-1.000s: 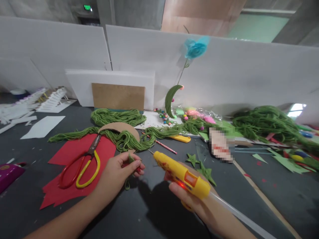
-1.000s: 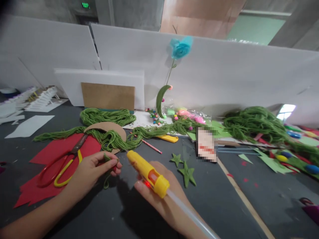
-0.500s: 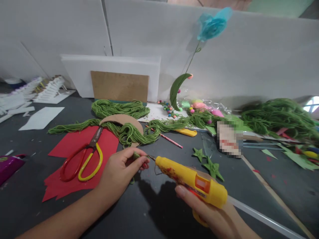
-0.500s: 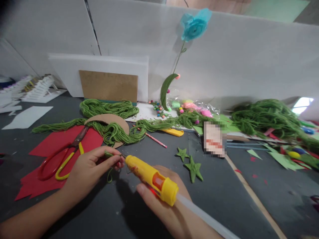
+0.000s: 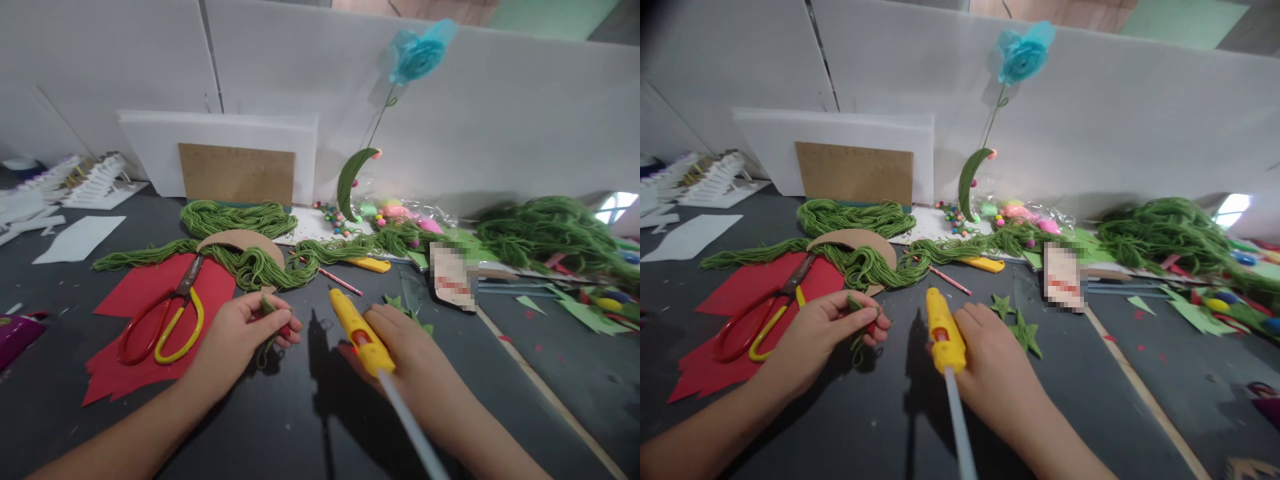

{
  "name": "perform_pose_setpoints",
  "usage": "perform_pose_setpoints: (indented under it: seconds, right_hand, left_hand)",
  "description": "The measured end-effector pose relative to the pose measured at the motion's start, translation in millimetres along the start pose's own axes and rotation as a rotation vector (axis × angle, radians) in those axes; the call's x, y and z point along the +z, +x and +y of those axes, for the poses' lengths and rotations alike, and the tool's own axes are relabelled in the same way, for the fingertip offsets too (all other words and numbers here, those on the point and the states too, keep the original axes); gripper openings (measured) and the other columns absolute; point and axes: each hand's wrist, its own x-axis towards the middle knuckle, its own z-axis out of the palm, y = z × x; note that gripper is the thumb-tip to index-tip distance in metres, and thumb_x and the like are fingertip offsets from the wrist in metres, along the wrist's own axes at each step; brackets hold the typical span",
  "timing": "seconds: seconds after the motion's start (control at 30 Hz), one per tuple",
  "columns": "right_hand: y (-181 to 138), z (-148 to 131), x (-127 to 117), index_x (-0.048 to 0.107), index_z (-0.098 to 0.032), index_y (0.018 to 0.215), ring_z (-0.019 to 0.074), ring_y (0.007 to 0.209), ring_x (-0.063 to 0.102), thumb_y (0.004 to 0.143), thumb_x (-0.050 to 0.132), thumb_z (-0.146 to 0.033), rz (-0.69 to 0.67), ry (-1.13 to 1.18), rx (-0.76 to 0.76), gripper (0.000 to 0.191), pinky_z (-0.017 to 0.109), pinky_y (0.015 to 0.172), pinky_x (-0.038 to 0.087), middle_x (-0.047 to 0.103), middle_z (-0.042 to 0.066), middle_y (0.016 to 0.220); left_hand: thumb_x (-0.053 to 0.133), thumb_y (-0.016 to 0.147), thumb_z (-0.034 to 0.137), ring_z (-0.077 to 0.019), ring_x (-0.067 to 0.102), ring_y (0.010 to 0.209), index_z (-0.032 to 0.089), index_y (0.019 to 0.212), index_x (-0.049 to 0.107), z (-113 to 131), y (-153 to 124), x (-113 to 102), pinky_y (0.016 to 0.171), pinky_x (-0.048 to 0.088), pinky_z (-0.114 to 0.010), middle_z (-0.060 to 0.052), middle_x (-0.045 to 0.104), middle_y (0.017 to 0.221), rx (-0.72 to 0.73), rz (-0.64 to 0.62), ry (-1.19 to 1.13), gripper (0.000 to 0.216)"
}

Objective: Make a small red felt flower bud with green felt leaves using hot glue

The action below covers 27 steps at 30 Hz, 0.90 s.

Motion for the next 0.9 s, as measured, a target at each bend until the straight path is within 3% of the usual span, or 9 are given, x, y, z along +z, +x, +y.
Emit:
perform_pose_setpoints:
  seconds: [0.17, 0.3, 0.4, 0.5, 0.6, 0.67, 0.73, 0.8, 0.9]
  right_hand:
    - [2.7, 24.8, 10.9, 0.054, -0.017, 0.069, 0.022, 0.07, 0.052, 0.07, 0.061, -0.02, -0.165, -0.227, -0.012, 0.007, 0.034, 0.063, 0.042, 0.055, 0.006, 0.072]
    - [-0.2, 22.8, 5.5, 0.058, -0.015, 0.093, 0.0289, 0.09, 0.053, 0.072, 0.063, -0.028, -0.116, -0.125, -0.013, 0.025, 0.045, 0.078, 0.043, 0.057, 0.013, 0.099]
    - [2.4, -3.4, -4.1, 0.05, -0.019, 0.107, 0.0256, 0.109, 0.048, 0.08, 0.054, -0.026, -0.003, 0.273, 0.041, 0.028, 0.045, 0.093, 0.036, 0.052, 0.011, 0.115]
    - [10.3, -36.2, -4.2, 0.044, -0.023, 0.109, 0.019, 0.11, 0.049, 0.077, 0.056, -0.022, -0.11, 0.889, 0.144, 0.034, 0.037, 0.093, 0.04, 0.052, 0.006, 0.114]
    - [19.9, -56.5, 5.8, 0.04, -0.023, 0.108, 0.0157, 0.096, 0.056, 0.075, 0.054, -0.019, -0.255, 1.343, 0.236, 0.037, 0.031, 0.078, 0.047, 0.053, 0.004, 0.106]
    - [24.0, -61.1, 13.1, 0.042, -0.021, 0.105, 0.0116, 0.074, 0.056, 0.076, 0.054, -0.022, -0.234, 1.355, 0.278, 0.031, 0.026, 0.066, 0.045, 0.053, 0.0, 0.087]
    - [24.6, -61.4, 18.6, 0.044, -0.02, 0.101, 0.0083, 0.056, 0.045, 0.08, 0.052, -0.028, -0.141, 1.242, 0.294, 0.023, 0.022, 0.054, 0.037, 0.044, -0.007, 0.067]
    - [22.0, -60.1, 21.9, 0.046, -0.02, 0.096, 0.008, 0.049, 0.033, 0.083, 0.05, -0.031, -0.074, 1.106, 0.285, 0.017, 0.02, 0.047, 0.027, 0.032, -0.01, 0.056]
    - [16.5, -58.2, 22.8, 0.047, -0.021, 0.097, 0.0089, 0.046, 0.03, 0.086, 0.046, -0.026, -0.049, 0.88, 0.236, 0.012, 0.021, 0.045, 0.023, 0.029, -0.01, 0.052]
  left_hand:
    - [0.063, 0.078, 0.02, -0.0084, 0.063, 0.058, 0.014, 0.072, 0.06, 4.9, 0.9, -1.0, 0.057, 0.051, -0.017, -0.002, 0.071, 0.07, -0.154, -0.072, -0.198, 0.009]
    - [0.063, 0.077, 0.018, -0.0085, 0.063, 0.057, 0.013, 0.071, 0.06, 6.9, -4.9, 2.3, 0.054, 0.049, -0.016, -0.004, 0.071, 0.07, -0.186, -0.12, -0.236, 0.008]
    - [0.063, 0.077, 0.017, -0.0095, 0.063, 0.057, 0.013, 0.071, 0.06, 6.7, -9.3, 6.6, 0.055, 0.05, -0.018, -0.004, 0.071, 0.068, -0.194, -0.138, -0.256, 0.008]
    - [0.065, 0.075, 0.017, -0.0095, 0.063, 0.057, 0.013, 0.071, 0.061, 5.7, -11.9, 10.0, 0.055, 0.05, -0.017, -0.004, 0.071, 0.067, -0.184, -0.145, -0.28, 0.007]
    - [0.067, 0.073, 0.017, -0.0079, 0.06, 0.055, 0.013, 0.07, 0.062, 5.0, -12.5, 10.3, 0.053, 0.049, -0.016, -0.001, 0.068, 0.064, -0.142, -0.126, -0.306, 0.007]
    - [0.069, 0.071, 0.018, -0.0074, 0.059, 0.054, 0.014, 0.069, 0.063, 5.1, -12.0, 9.1, 0.053, 0.048, -0.016, 0.001, 0.067, 0.062, -0.093, -0.074, -0.327, 0.007]
    - [0.069, 0.071, 0.018, -0.0074, 0.058, 0.054, 0.014, 0.07, 0.063, 5.3, -10.9, 7.5, 0.055, 0.049, -0.017, 0.001, 0.067, 0.063, -0.055, -0.005, -0.345, 0.007]
    - [0.068, 0.072, 0.018, -0.0073, 0.058, 0.056, 0.014, 0.069, 0.063, 5.3, -9.9, 6.2, 0.056, 0.048, -0.016, 0.0, 0.067, 0.066, -0.047, 0.041, -0.346, 0.007]
    - [0.069, 0.071, 0.019, -0.006, 0.056, 0.058, 0.014, 0.071, 0.066, 4.3, -9.2, 5.8, 0.056, 0.046, -0.014, 0.0, 0.067, 0.071, -0.054, 0.056, -0.33, 0.006]
